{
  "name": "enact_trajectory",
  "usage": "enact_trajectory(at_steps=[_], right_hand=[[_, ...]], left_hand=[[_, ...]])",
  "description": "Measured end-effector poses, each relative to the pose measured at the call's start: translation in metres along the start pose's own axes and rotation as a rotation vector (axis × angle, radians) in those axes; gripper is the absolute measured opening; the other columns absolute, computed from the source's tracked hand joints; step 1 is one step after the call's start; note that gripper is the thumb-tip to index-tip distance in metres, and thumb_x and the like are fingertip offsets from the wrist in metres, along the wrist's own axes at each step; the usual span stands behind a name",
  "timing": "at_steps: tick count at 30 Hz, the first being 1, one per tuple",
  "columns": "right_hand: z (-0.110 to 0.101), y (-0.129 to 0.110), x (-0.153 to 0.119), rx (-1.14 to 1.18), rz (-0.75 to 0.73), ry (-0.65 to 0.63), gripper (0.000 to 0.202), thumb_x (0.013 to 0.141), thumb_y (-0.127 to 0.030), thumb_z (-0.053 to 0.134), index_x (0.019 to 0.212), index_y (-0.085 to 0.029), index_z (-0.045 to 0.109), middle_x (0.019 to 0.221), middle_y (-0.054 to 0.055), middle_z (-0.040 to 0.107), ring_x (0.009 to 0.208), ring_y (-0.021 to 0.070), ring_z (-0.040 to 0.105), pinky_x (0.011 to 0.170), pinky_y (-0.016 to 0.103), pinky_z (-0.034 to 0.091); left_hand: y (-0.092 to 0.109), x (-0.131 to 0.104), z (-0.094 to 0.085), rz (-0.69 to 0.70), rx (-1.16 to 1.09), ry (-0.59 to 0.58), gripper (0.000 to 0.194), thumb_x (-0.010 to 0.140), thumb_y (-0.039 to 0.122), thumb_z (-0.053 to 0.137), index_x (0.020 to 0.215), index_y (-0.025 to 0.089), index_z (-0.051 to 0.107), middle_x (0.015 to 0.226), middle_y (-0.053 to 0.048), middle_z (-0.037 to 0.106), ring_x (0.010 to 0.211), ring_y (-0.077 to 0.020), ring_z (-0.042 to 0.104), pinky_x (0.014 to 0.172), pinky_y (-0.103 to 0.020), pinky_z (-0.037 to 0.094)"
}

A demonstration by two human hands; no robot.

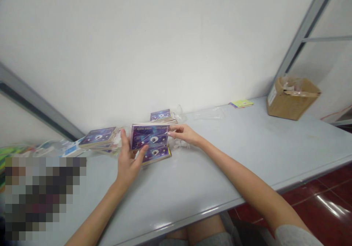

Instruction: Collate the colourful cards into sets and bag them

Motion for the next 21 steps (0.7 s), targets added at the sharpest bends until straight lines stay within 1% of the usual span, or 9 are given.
enact_trajectory(at_steps=[2,4,7,12,14,17,19,21], right_hand=[[0.004,-0.001,-0.001,0.031,-0.021,-0.038,0.034,0.075,-0.041,0.057,0.098,-0.017,0.065,0.091,0.002,0.064,0.080,0.0135,0.055,0.073,0.025,0.041],[0.003,0.002,0.000,0.063,-0.019,-0.027,0.034,0.075,-0.041,0.058,0.098,-0.016,0.064,0.091,0.002,0.065,0.083,0.0147,0.055,0.078,0.028,0.041],[0.001,0.007,0.001,0.089,-0.001,0.000,0.036,0.073,-0.041,0.061,0.098,-0.015,0.064,0.091,0.004,0.065,0.088,0.0165,0.056,0.083,0.031,0.040],[0.003,0.008,0.002,0.115,-0.012,-0.012,0.035,0.073,-0.041,0.060,0.098,-0.017,0.063,0.094,0.004,0.064,0.095,0.0167,0.054,0.086,0.031,0.039],[0.004,0.008,0.001,0.123,0.005,-0.001,0.034,0.073,-0.041,0.061,0.098,-0.018,0.062,0.093,0.003,0.064,0.091,0.0158,0.054,0.082,0.028,0.040],[0.005,0.006,0.000,0.106,0.060,0.015,0.031,0.072,-0.042,0.060,0.091,-0.017,0.062,0.085,0.001,0.062,0.077,0.0132,0.054,0.070,0.024,0.041],[0.003,0.004,0.000,0.068,0.081,0.037,0.029,0.072,-0.041,0.060,0.086,-0.016,0.062,0.078,0.000,0.060,0.067,0.0109,0.051,0.062,0.022,0.038],[-0.004,0.002,0.000,0.029,0.081,0.073,0.027,0.071,-0.040,0.061,0.083,-0.016,0.062,0.071,-0.001,0.057,0.061,0.0092,0.046,0.057,0.021,0.035]], left_hand=[[0.000,-0.001,0.002,-0.030,-0.004,-0.026,0.076,0.083,0.034,0.052,0.140,0.020,0.005,0.137,-0.012,0.035,0.123,-0.0245,0.037,0.099,-0.040,0.033],[0.005,-0.001,0.003,0.005,0.015,-0.060,0.067,0.085,0.033,0.048,0.139,0.020,0.010,0.138,-0.011,0.033,0.125,-0.0238,0.033,0.101,-0.040,0.030],[0.011,-0.001,0.004,0.061,0.027,-0.111,0.058,0.088,0.033,0.041,0.139,0.020,0.015,0.139,-0.009,0.032,0.128,-0.0222,0.027,0.104,-0.039,0.026],[0.012,-0.002,0.004,0.059,0.007,-0.129,0.056,0.090,0.033,0.037,0.139,0.018,0.014,0.140,-0.009,0.030,0.130,-0.0200,0.022,0.105,-0.038,0.022],[0.012,-0.003,0.004,0.048,0.005,-0.117,0.054,0.091,0.033,0.035,0.139,0.018,0.014,0.140,-0.009,0.030,0.131,-0.0194,0.022,0.106,-0.037,0.022],[0.011,-0.003,0.002,-0.002,-0.010,-0.088,0.052,0.091,0.034,0.033,0.138,0.017,0.016,0.139,-0.009,0.033,0.130,-0.0188,0.023,0.106,-0.037,0.022],[0.009,-0.003,0.001,-0.034,-0.031,-0.056,0.051,0.092,0.035,0.032,0.138,0.018,0.019,0.137,-0.010,0.036,0.129,-0.0188,0.027,0.105,-0.037,0.023],[0.005,-0.002,-0.002,-0.064,-0.067,-0.015,0.050,0.091,0.037,0.033,0.137,0.019,0.023,0.135,-0.010,0.039,0.125,-0.0199,0.035,0.103,-0.037,0.028]])
Point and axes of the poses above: each hand's wrist, its own x-axis towards the middle knuckle, its own z-axis out of the palm, y = z × x, the point moved 6 cm from there along x, towards the middle knuckle
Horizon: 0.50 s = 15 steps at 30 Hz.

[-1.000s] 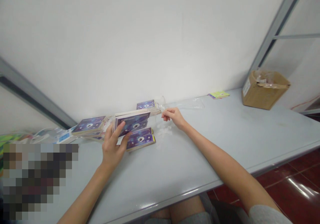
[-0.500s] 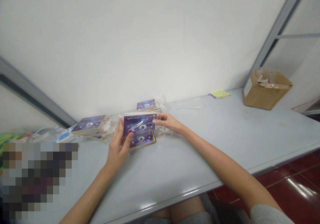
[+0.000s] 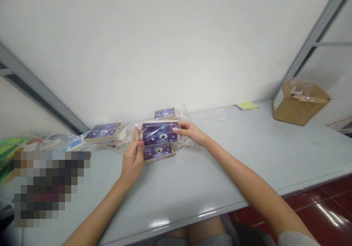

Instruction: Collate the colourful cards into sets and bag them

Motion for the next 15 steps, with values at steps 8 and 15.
enact_trajectory(at_steps=[8,15], right_hand=[[-0.072,0.014,-0.004,0.098,0.179,0.083,0.023,0.069,-0.036,0.063,0.068,-0.013,0.059,0.056,-0.004,0.050,0.051,0.0061,0.040,0.052,0.021,0.030],[-0.138,0.048,-0.037,0.177,0.577,0.119,0.020,0.066,-0.031,0.066,0.074,-0.014,0.062,0.064,0.003,0.062,0.050,0.0087,0.050,0.047,0.021,0.038]], left_hand=[[-0.033,0.009,-0.034,-0.203,-0.120,0.260,0.051,0.089,0.043,0.036,0.134,0.022,0.030,0.133,-0.011,0.041,0.092,-0.0183,0.061,0.081,-0.033,0.051],[-0.050,0.008,-0.042,-0.255,-0.187,0.318,0.048,0.087,0.045,0.040,0.130,0.022,0.039,0.129,-0.009,0.046,0.095,-0.0200,0.060,0.084,-0.034,0.050]])
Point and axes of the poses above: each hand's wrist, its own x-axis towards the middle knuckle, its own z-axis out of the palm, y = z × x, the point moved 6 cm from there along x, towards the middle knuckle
